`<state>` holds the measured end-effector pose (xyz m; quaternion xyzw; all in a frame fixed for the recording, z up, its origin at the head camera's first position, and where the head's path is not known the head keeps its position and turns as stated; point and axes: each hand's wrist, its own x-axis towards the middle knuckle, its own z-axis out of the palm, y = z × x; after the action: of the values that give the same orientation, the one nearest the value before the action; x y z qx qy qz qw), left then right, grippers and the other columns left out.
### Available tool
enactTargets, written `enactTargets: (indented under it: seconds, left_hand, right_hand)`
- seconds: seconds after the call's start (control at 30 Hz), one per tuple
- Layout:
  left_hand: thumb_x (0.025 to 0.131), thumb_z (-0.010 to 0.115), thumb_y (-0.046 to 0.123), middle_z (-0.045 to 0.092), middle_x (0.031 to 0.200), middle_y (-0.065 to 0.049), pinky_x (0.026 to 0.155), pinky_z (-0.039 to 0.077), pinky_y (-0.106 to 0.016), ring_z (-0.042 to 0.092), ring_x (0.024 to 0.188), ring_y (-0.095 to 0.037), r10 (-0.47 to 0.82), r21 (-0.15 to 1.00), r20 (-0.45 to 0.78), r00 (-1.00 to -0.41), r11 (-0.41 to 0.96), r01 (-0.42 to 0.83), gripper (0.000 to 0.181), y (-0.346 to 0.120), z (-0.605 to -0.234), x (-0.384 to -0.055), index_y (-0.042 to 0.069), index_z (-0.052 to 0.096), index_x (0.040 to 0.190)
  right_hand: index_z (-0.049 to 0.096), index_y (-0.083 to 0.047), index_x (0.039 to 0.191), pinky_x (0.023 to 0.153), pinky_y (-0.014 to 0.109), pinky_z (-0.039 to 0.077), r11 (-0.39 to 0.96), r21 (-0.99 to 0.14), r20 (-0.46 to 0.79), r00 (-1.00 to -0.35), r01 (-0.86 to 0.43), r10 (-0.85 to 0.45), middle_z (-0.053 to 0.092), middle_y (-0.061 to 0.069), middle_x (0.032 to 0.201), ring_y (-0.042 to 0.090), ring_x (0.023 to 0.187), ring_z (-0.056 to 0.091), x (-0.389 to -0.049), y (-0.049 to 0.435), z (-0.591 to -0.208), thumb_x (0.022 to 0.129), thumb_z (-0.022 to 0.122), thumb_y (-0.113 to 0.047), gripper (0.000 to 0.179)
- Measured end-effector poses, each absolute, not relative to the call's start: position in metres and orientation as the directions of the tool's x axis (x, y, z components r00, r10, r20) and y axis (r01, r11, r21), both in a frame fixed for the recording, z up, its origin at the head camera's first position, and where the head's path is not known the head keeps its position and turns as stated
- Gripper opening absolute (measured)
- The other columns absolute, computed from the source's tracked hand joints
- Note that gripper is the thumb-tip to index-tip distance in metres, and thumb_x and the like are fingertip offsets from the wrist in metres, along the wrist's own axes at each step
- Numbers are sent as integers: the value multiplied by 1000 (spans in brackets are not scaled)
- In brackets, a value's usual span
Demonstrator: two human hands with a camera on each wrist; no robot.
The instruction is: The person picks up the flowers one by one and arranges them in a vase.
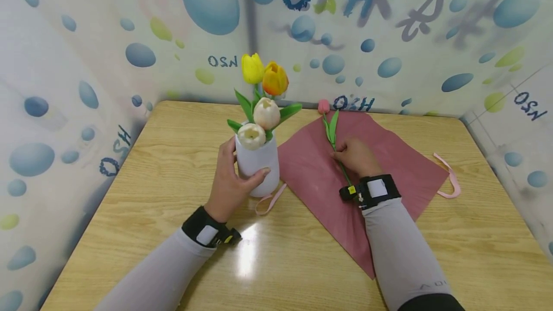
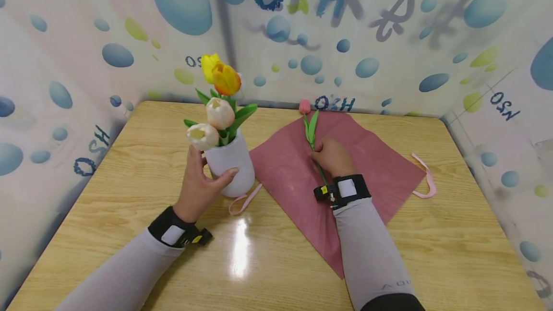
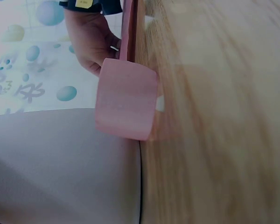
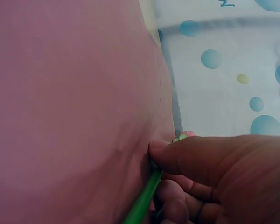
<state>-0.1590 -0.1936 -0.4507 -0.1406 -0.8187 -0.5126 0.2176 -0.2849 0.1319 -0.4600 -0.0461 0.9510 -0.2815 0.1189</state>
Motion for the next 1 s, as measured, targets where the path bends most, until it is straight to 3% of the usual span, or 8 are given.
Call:
enactTargets:
  seconds: [0.23,0.7,1.0]
  left_hand:
    - [82,88,20,44,147,-15,105,44,-58,43,133,-26,3,774,505,-863,442,454,97,-194,-451,-159,16,31,160]
    - [82,88,19,43,147,-14,105,44,-57,42,133,-26,5,777,504,-864,435,456,97,-193,-451,-159,17,30,160]
    - [82,88,19,43,146,-15,105,44,-57,43,133,-26,6,771,508,-861,443,458,97,-193,-451,-159,16,30,160]
  right_hand:
    - [49,-13,64,50,30,36,833,-553,-200,-971,-2,-134,39,-3,59,20,57,47,-284,132,-459,95,68,-24,37]
    - [56,-9,75,56,30,41,816,-578,-220,-966,15,-138,50,2,70,22,66,52,-279,131,-451,97,64,-21,26]
    - [63,-7,78,56,29,39,807,-589,-230,-953,-25,-198,49,-1,65,19,62,50,-278,133,-445,97,63,-19,23]
